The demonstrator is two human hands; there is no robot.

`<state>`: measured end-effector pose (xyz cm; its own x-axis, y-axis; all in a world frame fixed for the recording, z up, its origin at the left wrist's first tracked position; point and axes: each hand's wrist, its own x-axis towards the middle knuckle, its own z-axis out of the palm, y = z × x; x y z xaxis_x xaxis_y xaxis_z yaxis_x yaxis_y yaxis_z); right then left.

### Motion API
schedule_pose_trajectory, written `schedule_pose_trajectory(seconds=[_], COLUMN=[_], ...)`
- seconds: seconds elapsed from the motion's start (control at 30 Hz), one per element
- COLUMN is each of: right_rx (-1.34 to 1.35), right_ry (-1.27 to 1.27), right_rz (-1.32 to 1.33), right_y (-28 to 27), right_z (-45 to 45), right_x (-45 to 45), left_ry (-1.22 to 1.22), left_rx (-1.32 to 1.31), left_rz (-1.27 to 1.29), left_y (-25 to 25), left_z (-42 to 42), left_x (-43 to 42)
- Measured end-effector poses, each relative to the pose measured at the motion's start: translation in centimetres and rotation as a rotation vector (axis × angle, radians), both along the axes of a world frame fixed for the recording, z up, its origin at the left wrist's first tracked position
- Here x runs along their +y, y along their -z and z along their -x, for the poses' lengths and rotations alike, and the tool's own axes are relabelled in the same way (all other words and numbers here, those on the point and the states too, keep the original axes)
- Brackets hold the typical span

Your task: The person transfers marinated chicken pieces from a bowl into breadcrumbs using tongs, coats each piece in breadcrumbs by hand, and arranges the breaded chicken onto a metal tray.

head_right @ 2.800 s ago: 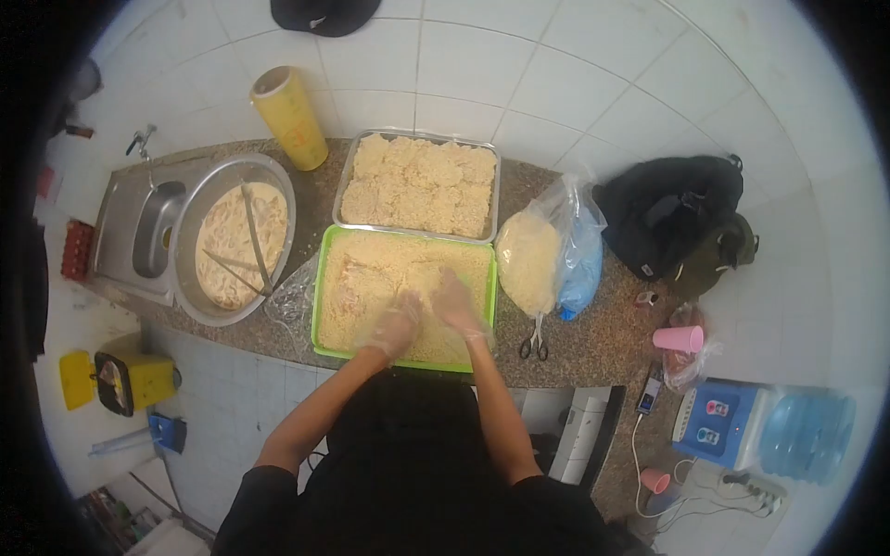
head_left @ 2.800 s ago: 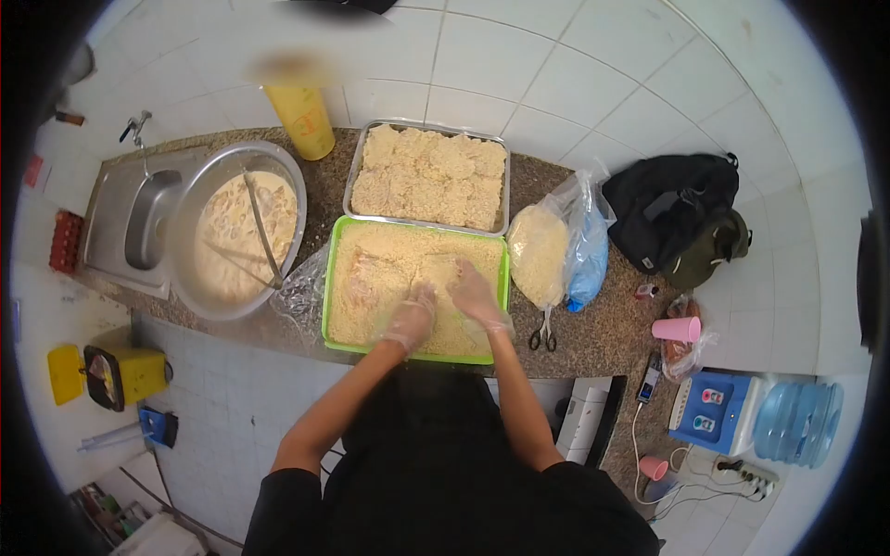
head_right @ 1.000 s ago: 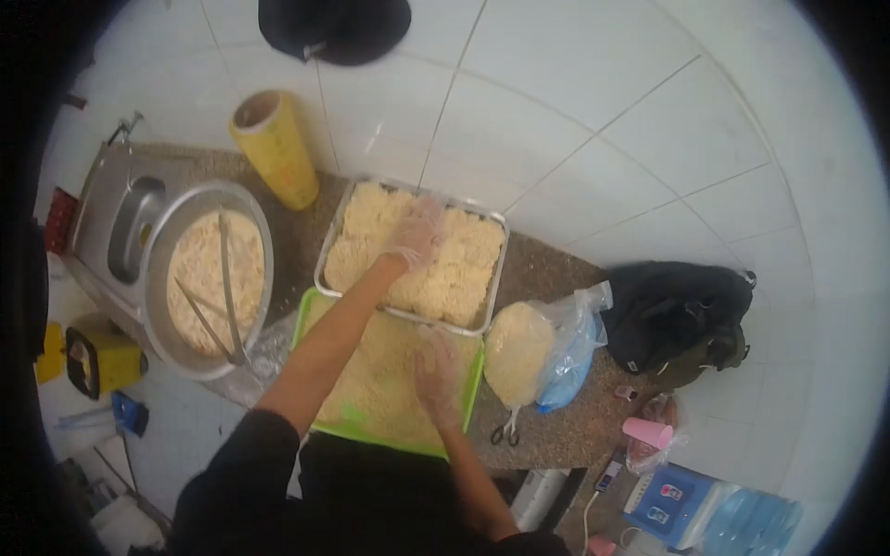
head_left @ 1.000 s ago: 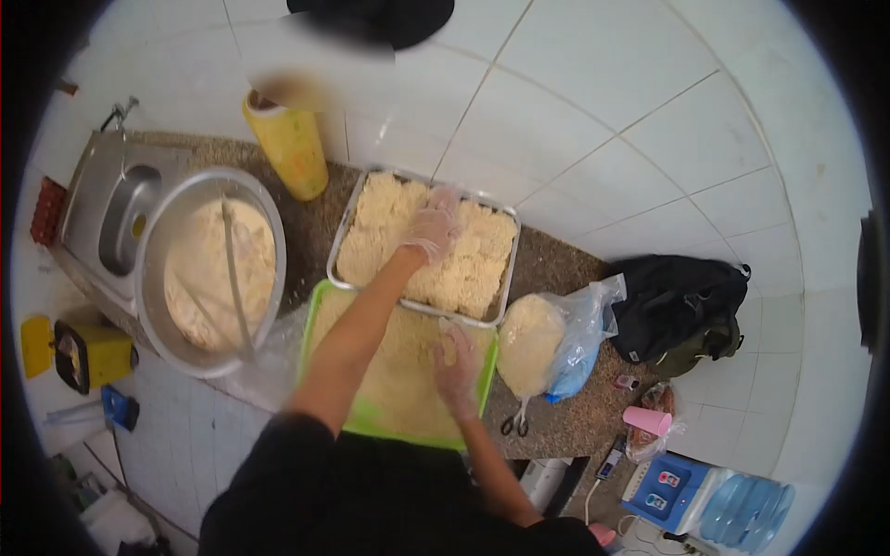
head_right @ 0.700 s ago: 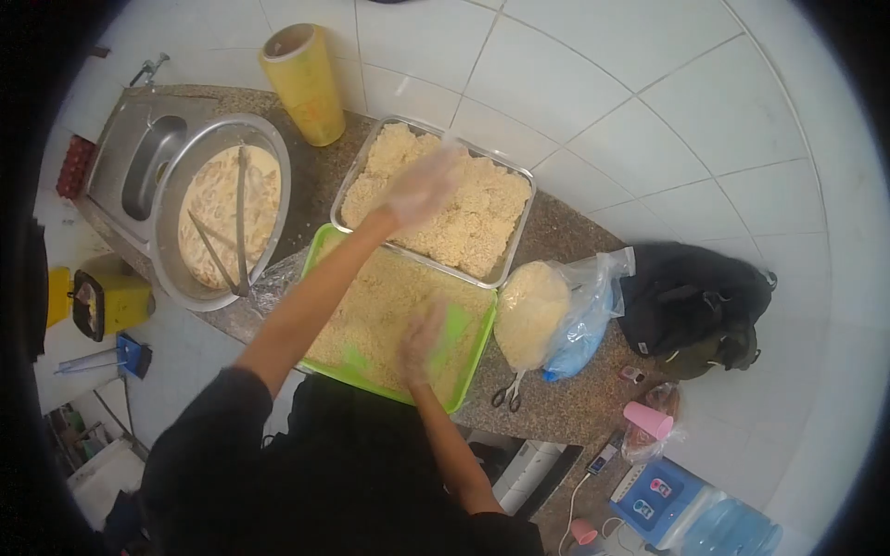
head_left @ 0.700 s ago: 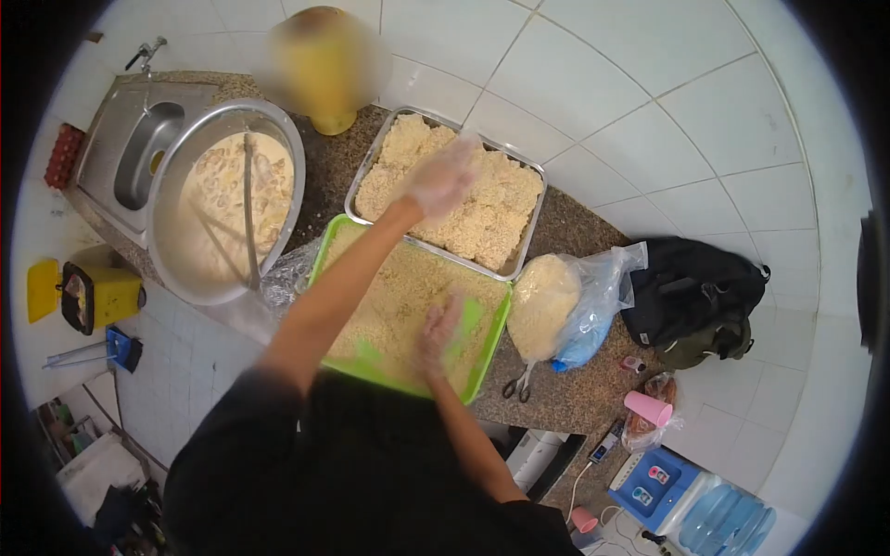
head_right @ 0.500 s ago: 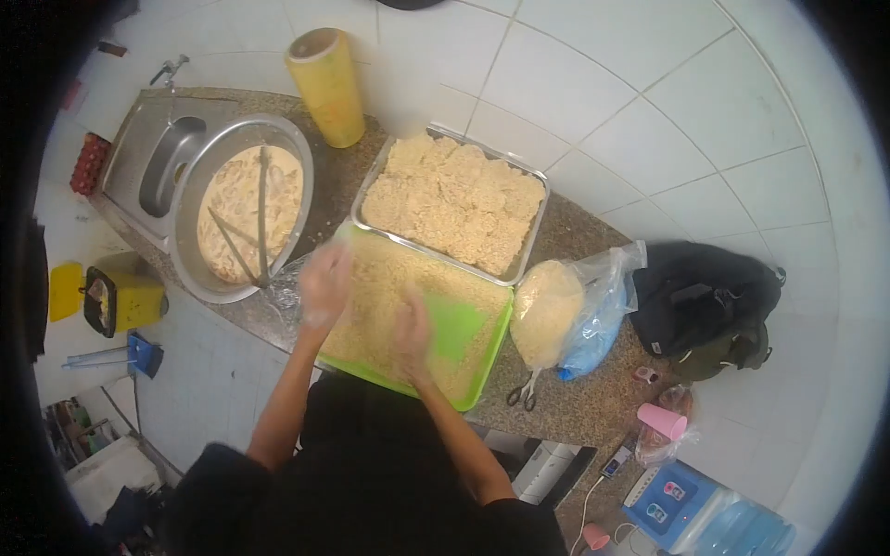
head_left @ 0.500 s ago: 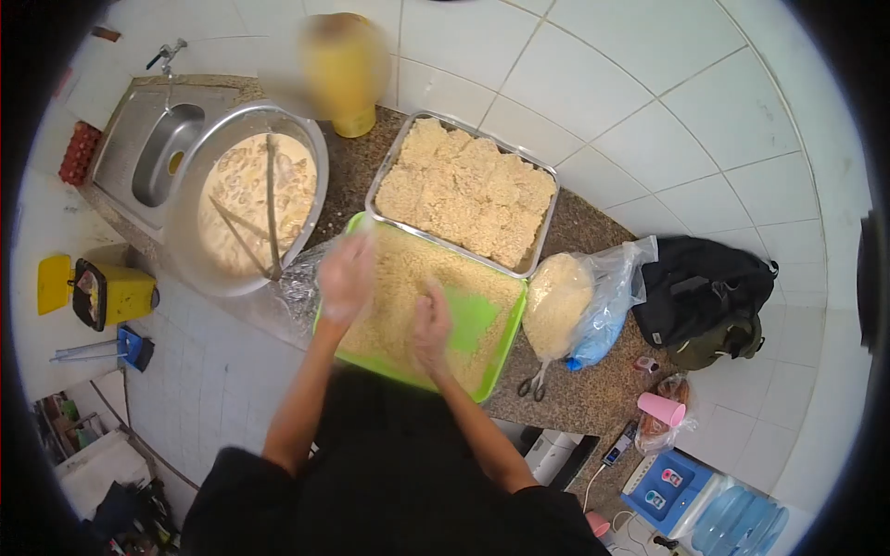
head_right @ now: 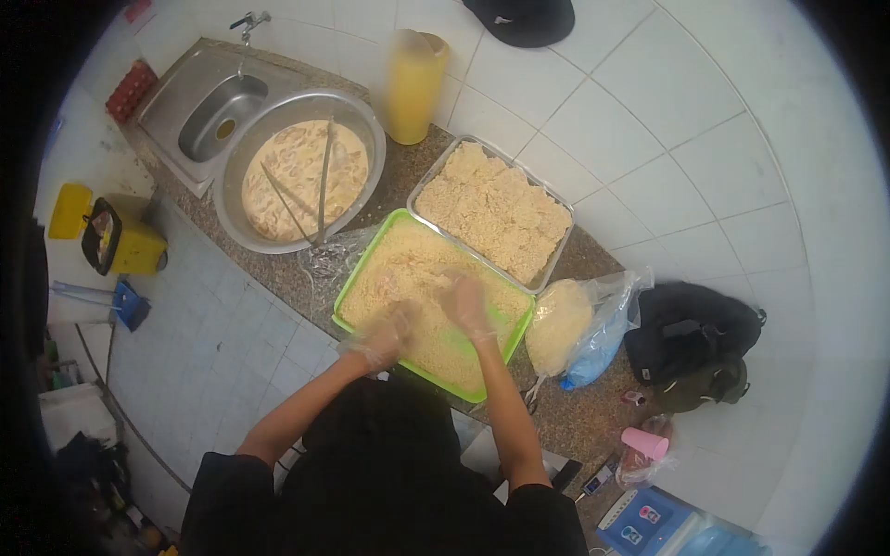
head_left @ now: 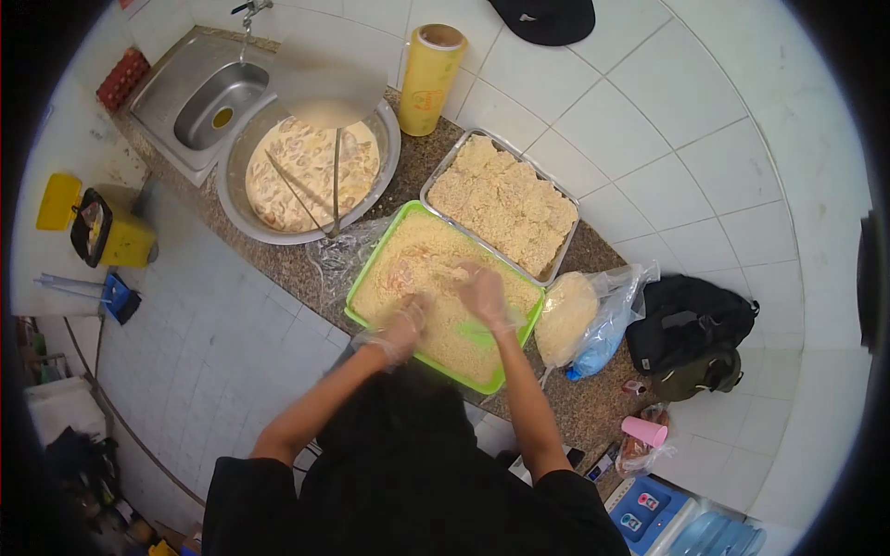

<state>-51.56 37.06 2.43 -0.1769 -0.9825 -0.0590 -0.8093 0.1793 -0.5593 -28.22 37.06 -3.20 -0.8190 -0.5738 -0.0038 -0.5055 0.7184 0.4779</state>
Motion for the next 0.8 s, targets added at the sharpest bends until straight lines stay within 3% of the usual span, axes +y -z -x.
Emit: schedule_pose_trajectory(seconds=[0.07, 0.17, 0.27, 0.37, 0.4, 0.47, 0.57, 0.6, 0.7, 0.8], right_rx=[-0.023, -0.195, -0.500, -0.746, -0.811, -0.484, -0.064, -0.020, -0.671, -0.620], right_ry=[0.039, 0.095, 0.156, 0.238, 0.267, 0.407, 0.351, 0.316, 0.585, 0.653], right_rz=[-0.095, -0.283, -0.312, -0.216, -0.177, -0.255, -0.369, -0.362, -0.256, 0.019], right_y=[-1.7, -5.8, -6.2, -6.4, -6.5, -3.7, 4.0, 5.8, 4.3, 1.0], right_z=[0.6, 0.7, 1.9, 3.1, 3.3, 3.8, 1.9, 0.5, -4.1, -4.3], right_x=[-0.9, -2.8, -2.3, 0.5, 1.9, 4.9, 11.6, 12.9, 11.0, 9.0], left_ry=[0.089, 0.179, 0.123, -0.177, -0.164, -0.141, -0.167, -0.129, -0.062, -0.133], left_rx=[-0.127, 0.037, -0.283, -0.113, -0.258, -0.546, -0.034, -0.020, 0.081, 0.328], left_rz=[0.086, 0.011, -0.178, -0.247, -0.312, -0.429, -0.402, -0.415, -0.380, -0.216], left_y=[3.2, 3.6, 0.5, -4.1, -4.8, -5.8, 2.0, 3.8, 4.9, 0.5], left_z=[0.9, 0.5, 0.1, -1.1, -0.7, 0.3, 2.0, 3.5, 7.3, 7.3], left_x=[1.7, 1.1, 0.2, 0.2, 0.0, -0.6, 2.3, 2.6, 2.9, 1.5])
